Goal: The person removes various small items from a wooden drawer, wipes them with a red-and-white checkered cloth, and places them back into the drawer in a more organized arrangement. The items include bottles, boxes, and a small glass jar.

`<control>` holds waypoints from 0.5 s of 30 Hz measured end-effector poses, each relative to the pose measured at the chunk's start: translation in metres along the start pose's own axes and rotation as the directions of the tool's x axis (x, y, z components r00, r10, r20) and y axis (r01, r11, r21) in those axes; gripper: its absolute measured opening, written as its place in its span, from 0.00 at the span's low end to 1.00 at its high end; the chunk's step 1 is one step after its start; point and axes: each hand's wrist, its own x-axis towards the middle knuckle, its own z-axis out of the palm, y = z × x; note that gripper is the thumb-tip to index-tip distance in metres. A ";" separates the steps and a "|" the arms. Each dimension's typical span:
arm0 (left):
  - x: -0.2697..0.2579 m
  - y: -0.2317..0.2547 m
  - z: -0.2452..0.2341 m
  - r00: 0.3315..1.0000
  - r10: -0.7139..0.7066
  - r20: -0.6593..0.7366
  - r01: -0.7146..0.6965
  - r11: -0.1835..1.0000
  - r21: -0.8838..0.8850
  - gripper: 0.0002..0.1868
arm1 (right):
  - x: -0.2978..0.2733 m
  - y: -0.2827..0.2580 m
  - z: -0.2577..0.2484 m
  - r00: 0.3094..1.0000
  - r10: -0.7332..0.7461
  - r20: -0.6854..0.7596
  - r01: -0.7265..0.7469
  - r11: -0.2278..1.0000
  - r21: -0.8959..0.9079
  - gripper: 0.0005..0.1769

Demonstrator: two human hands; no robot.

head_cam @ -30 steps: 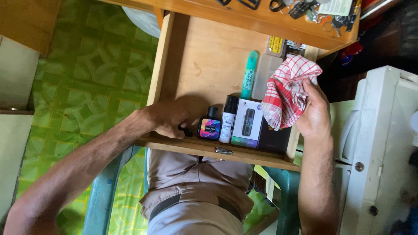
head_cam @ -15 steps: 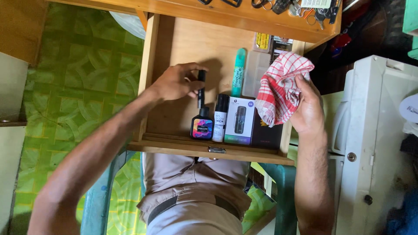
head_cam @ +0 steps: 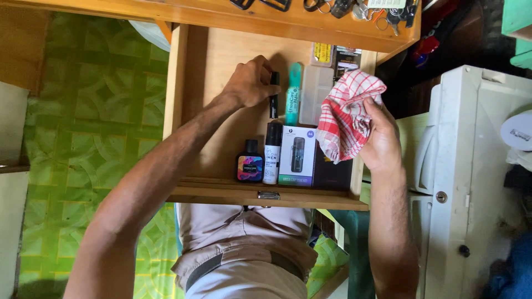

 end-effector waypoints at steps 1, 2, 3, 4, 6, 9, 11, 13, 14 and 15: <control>0.002 0.003 0.004 1.000 0.001 0.004 -0.001 1.000 0.001 0.28 | 0.000 0.000 -0.002 1.000 0.000 -0.004 0.000 1.000 0.002 0.09; 0.004 0.005 0.007 1.000 -0.008 -0.001 0.008 0.999 0.035 0.28 | 0.001 -0.001 -0.003 1.000 -0.006 -0.006 0.006 1.000 0.000 0.08; 0.006 0.008 0.011 1.000 -0.017 -0.006 0.017 0.997 0.070 0.28 | 0.001 -0.001 -0.005 1.000 -0.012 -0.009 0.012 1.000 -0.002 0.08; 0.006 0.013 0.013 1.000 -0.016 -0.001 0.016 0.997 0.071 0.28 | 0.003 0.000 -0.008 1.000 -0.012 -0.014 0.012 1.000 0.000 0.08; 0.005 0.023 0.017 0.998 -0.057 0.004 0.056 0.994 0.094 0.27 | 0.008 0.003 -0.013 1.000 -0.018 -0.014 0.019 0.999 0.026 0.07; -0.008 0.040 0.014 0.994 -0.108 0.004 0.107 0.988 0.113 0.27 | 0.007 0.004 -0.012 1.000 -0.022 -0.022 0.022 0.999 0.037 0.07; -0.015 0.046 0.013 0.992 -0.129 0.007 0.127 0.986 0.108 0.28 | 0.008 0.004 -0.013 1.000 -0.007 -0.020 0.008 0.999 0.037 0.08; -0.017 0.047 0.012 0.989 -0.150 0.009 0.148 0.984 0.103 0.29 | 0.007 0.003 -0.011 1.000 0.008 -0.018 -0.007 0.999 0.037 0.08; -0.015 0.045 0.012 0.988 -0.156 0.003 0.155 0.983 0.094 0.29 | 0.005 0.002 -0.008 1.000 0.007 -0.015 -0.007 0.999 0.039 0.08; -0.014 0.043 0.012 0.987 -0.161 -0.003 0.160 0.983 0.085 0.29 | 0.004 0.001 -0.006 1.000 0.006 -0.013 -0.006 0.999 0.040 0.08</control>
